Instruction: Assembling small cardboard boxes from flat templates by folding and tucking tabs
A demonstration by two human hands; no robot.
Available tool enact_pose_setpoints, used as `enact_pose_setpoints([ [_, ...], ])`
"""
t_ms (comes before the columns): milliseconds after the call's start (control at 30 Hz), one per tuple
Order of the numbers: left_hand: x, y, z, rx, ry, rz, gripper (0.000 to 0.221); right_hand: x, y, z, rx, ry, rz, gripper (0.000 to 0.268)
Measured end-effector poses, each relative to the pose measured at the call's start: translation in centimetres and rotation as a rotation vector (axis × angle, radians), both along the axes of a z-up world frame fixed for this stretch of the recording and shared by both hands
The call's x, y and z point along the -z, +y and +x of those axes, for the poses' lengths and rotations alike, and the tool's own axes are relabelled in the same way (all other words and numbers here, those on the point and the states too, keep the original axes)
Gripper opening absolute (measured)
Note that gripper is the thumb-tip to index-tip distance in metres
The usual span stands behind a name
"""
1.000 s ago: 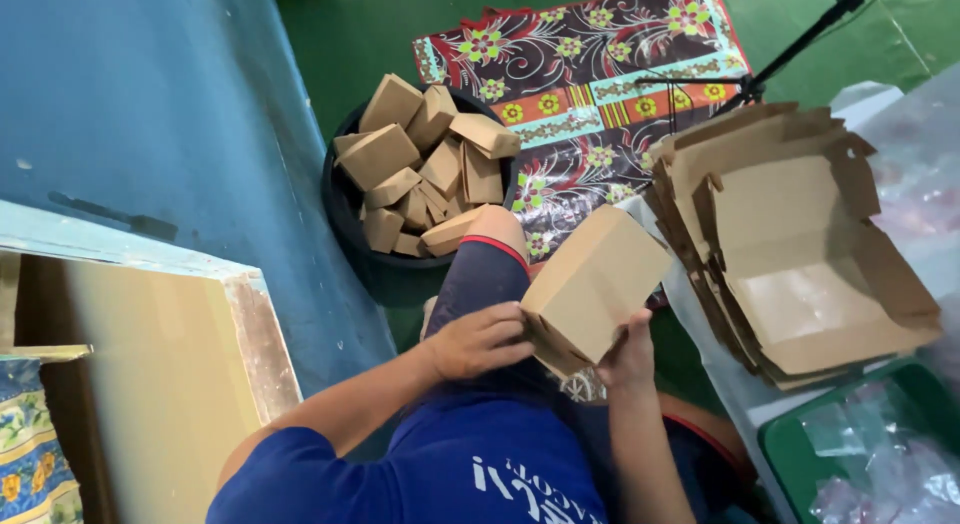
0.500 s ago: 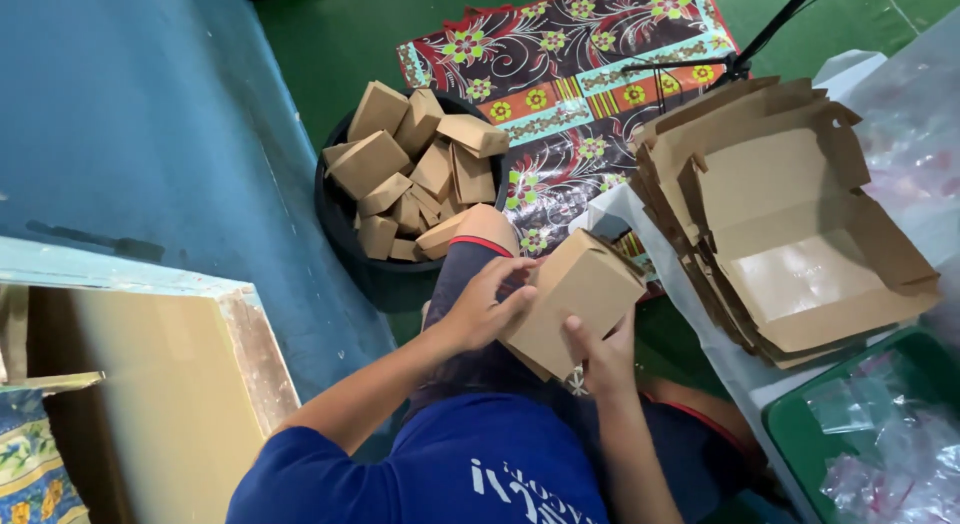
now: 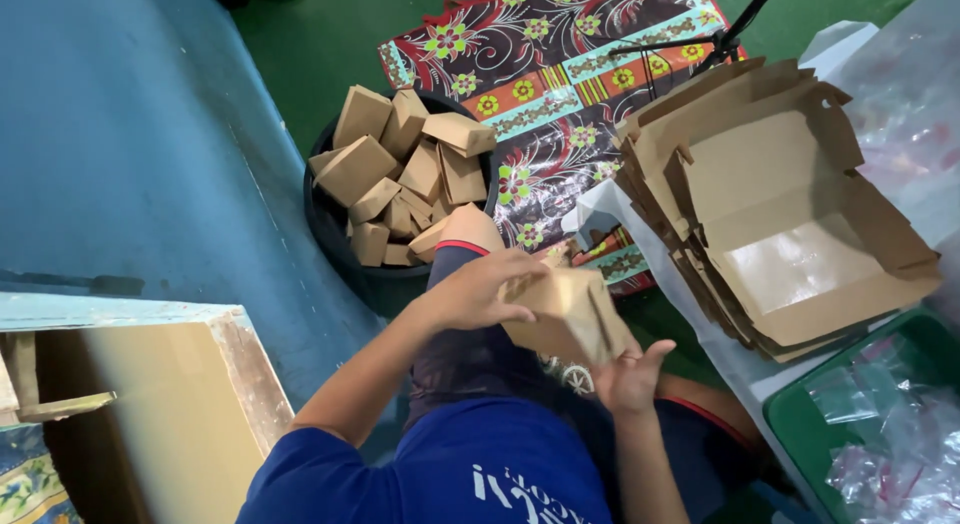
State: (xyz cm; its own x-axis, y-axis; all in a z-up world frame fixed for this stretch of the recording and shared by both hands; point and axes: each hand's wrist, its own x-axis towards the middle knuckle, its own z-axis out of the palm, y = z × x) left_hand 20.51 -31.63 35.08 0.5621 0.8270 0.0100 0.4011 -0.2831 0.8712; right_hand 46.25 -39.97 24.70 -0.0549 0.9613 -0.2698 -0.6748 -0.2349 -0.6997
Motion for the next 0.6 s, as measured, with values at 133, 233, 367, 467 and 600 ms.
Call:
enact_pose_setpoints([
  [133,0.3,0.1,0.4,0.248,0.028,0.271,0.046,3.0,0.1,2.1,-0.254,-0.066,0.006,0.113],
  [233,4.3,-0.9,2.1,0.372,-0.016,0.406,0.021,5.7,0.3,2.8,-0.393,-0.153,-0.028,0.104],
  [367,3.2,-2.2,3.3,0.446,-0.029,0.532,0.033,2.1,0.4,2.3,-0.493,-0.388,-0.184,0.109],
  [467,5.4,-2.7,3.1,0.430,0.155,0.676,0.023,-0.7,0.9,1.1,-0.453,-0.419,-0.304,0.100],
  [600,7.1,-2.0,1.1,0.351,0.157,0.685,0.024,0.5,1.2,2.6,-0.375,-0.480,-0.284,0.093],
])
